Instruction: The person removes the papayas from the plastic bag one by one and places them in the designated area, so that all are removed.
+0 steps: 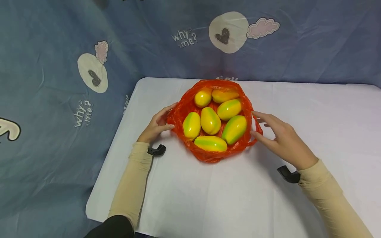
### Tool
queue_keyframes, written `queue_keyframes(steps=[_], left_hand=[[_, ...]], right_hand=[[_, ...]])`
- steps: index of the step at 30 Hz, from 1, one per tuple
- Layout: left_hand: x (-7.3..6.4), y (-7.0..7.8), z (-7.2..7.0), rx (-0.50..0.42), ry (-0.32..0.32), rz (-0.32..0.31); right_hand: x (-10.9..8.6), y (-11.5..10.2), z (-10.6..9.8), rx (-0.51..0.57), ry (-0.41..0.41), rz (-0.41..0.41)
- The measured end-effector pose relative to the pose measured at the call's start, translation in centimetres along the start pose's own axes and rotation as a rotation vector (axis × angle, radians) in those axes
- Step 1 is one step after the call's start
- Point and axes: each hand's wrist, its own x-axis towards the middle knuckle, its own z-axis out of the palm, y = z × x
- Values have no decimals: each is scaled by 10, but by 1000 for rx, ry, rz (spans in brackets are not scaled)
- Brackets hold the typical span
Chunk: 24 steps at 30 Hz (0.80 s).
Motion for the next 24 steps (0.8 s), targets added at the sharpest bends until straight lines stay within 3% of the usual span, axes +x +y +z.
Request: queue_keyframes(steps=[9, 16, 24], left_hand=[[14, 0, 3, -8, -20, 34], [21, 2, 1, -11, -13, 30], [7, -4, -1, -34, -23, -4]], right_hand=[[35, -7, -1, 40, -124, 3], [66, -12, -1, 114, -233, 51], [87, -17, 24, 198, -311, 95]])
